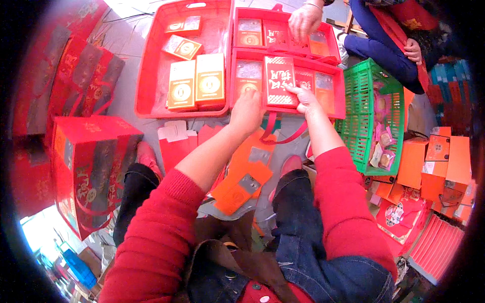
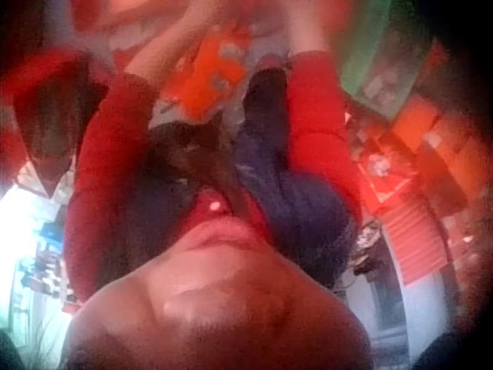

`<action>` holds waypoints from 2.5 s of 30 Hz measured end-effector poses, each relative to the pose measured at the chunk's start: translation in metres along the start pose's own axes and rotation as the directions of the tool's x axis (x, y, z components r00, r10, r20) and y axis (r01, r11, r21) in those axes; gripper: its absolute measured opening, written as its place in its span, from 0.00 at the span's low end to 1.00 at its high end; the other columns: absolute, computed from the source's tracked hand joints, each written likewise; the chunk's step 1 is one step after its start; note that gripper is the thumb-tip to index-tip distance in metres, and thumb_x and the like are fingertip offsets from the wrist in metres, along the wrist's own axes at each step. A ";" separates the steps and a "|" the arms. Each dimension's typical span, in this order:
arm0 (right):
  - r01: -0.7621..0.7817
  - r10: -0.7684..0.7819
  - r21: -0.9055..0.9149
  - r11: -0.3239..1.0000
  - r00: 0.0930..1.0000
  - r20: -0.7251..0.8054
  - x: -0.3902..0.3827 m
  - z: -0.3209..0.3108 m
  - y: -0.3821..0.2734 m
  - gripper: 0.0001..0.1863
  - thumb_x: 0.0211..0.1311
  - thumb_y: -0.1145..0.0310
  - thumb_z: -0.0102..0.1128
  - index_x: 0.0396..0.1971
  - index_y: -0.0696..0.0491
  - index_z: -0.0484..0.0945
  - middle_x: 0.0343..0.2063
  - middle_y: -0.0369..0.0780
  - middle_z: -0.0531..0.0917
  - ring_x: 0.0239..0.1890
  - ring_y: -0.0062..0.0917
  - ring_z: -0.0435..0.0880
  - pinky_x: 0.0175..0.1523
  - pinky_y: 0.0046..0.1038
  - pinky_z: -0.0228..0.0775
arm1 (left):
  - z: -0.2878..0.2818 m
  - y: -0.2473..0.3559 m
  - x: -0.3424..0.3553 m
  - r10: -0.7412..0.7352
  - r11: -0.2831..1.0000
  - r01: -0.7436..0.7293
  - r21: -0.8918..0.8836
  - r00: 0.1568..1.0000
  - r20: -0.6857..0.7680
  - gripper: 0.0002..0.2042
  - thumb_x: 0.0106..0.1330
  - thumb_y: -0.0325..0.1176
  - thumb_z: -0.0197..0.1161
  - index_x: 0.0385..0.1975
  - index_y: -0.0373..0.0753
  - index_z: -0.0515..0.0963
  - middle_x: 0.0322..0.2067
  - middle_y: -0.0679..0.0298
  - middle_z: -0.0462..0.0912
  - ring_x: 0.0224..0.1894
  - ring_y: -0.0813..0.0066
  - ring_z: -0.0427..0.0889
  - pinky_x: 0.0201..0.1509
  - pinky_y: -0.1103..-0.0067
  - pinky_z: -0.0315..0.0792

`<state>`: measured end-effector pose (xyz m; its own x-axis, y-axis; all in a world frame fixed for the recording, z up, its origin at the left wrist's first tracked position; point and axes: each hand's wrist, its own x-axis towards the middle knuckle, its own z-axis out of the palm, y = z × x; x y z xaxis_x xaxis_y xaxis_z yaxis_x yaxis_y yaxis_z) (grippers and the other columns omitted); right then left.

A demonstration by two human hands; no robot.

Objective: The person sits on the floor and folds orange and red paper envelopes, inserting white paper inserts into them. They then place the folded envelopes into red plastic gift bags and arrange them in a red tray.

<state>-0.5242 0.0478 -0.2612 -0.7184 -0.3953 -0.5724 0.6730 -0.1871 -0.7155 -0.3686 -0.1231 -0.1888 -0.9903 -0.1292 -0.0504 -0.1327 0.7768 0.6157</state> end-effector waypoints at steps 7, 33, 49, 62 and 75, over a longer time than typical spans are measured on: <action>0.041 -0.370 -0.841 0.540 0.909 -0.193 0.006 0.009 0.013 0.29 0.50 0.60 0.67 0.49 0.62 0.70 0.47 0.51 0.76 0.47 0.38 0.78 0.51 0.37 0.71 | 0.028 -0.019 0.028 0.017 0.965 -0.086 0.249 0.964 0.266 0.14 0.49 0.37 0.64 0.34 0.39 0.77 0.30 0.52 0.81 0.36 0.55 0.81 0.40 0.63 0.75; 0.803 0.186 -0.470 -0.366 0.558 0.809 -0.299 0.051 -0.002 0.14 0.37 0.74 0.57 0.31 0.55 0.74 0.24 0.43 0.78 0.27 0.38 0.79 0.31 0.37 0.73 | -0.072 0.001 -0.286 0.011 0.996 -0.018 0.084 0.996 0.086 0.09 0.51 0.31 0.56 0.32 0.38 0.74 0.29 0.55 0.80 0.33 0.54 0.81 0.33 0.63 0.74; 0.618 0.379 -0.774 0.133 0.690 0.616 -0.163 0.262 0.051 0.18 0.51 0.66 0.64 0.43 0.54 0.77 0.34 0.42 0.83 0.39 0.26 0.82 0.44 0.32 0.73 | -0.197 0.002 -0.228 0.026 0.990 -0.085 0.113 0.895 0.445 0.25 0.53 0.43 0.63 0.48 0.36 0.70 0.40 0.55 0.77 0.46 0.59 0.76 0.52 0.66 0.68; 0.463 0.423 -0.775 -0.429 0.862 0.281 0.126 0.361 0.066 0.38 0.34 0.50 0.75 0.46 0.57 0.75 0.44 0.45 0.79 0.48 0.32 0.77 0.52 0.30 0.68 | -0.230 -0.014 -0.228 0.160 0.985 -0.171 0.028 0.960 0.230 0.19 0.59 0.36 0.48 0.47 0.33 0.72 0.46 0.49 0.75 0.49 0.51 0.74 0.52 0.57 0.67; 0.411 0.576 -0.911 -0.037 0.754 0.317 0.102 0.378 0.029 0.31 0.38 0.62 0.74 0.48 0.49 0.75 0.41 0.35 0.81 0.44 0.23 0.79 0.49 0.28 0.70 | -0.219 -0.002 -0.227 0.212 0.977 -0.207 -0.050 0.924 0.318 0.17 0.58 0.35 0.50 0.42 0.32 0.74 0.38 0.52 0.77 0.41 0.55 0.76 0.46 0.62 0.68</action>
<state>-0.5113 -0.3377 -0.1886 -0.0982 -0.6905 -0.7166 -0.4800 0.6637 -0.5737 -0.1345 -0.2304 -0.0068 -0.9562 0.2412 -0.1662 0.0771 0.7547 0.6515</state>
